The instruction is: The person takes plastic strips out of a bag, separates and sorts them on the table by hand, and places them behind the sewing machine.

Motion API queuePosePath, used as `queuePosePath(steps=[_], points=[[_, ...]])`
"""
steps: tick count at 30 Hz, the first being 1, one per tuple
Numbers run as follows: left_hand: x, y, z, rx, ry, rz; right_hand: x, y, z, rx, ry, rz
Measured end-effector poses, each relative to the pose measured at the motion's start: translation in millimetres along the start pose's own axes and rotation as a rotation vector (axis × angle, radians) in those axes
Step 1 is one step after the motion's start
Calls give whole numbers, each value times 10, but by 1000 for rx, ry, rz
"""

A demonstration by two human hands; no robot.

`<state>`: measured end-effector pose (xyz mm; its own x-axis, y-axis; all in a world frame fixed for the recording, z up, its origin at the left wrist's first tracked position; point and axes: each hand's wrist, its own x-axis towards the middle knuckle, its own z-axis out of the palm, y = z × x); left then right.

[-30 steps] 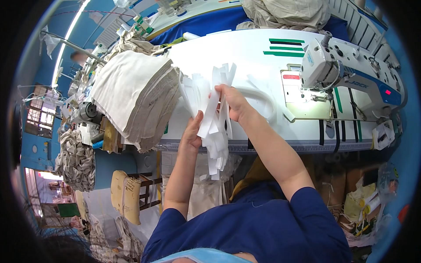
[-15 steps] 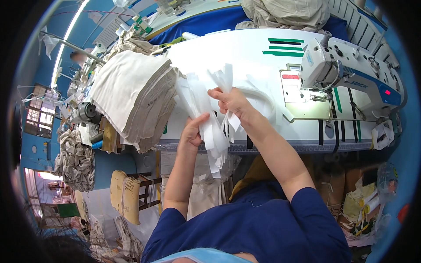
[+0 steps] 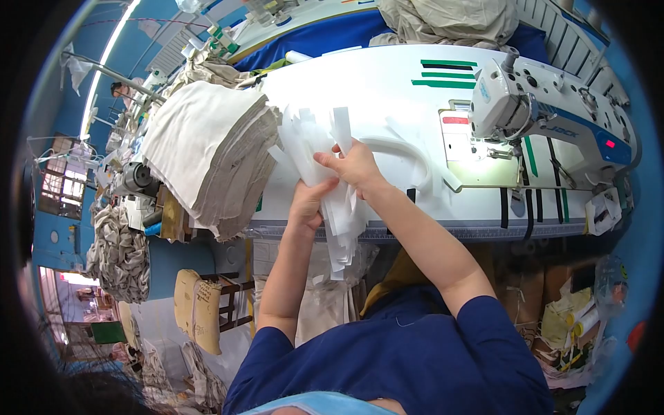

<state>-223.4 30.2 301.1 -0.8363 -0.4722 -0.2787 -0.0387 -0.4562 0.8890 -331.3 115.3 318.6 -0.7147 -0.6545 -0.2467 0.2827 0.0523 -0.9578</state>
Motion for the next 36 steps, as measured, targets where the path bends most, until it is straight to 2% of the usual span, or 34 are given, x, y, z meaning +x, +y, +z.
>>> queuePosePath(steps=[2, 5, 8, 16, 20, 26, 32, 35, 36], points=[[19, -25, 33, 57, 24, 27, -7, 28, 51, -46, 50, -133], [24, -33, 120, 106, 62, 59, -3, -28, 49, -171, 92, -168], [-3, 0, 192, 125, 63, 92, -17, -73, 24, -164, 56, -121], [9, -37, 136, 65, -17, 126, 3, 10, -48, 114, 19, -80], [6, -44, 104, 2, -19, 40, -5, 5, -54, 135, 86, -11], [1, 5, 125, -123, 17, -48, 102, 138, -14, 104, 195, -83], [34, -13, 104, -160, 16, -30, 81, 98, -62, 286, 79, 14], [70, -32, 32, -167, 93, -47, 102, 66, -174, 210, 135, -81], [79, -23, -31, -172, 98, -54, 111, 19, -260, 98, 124, -104]])
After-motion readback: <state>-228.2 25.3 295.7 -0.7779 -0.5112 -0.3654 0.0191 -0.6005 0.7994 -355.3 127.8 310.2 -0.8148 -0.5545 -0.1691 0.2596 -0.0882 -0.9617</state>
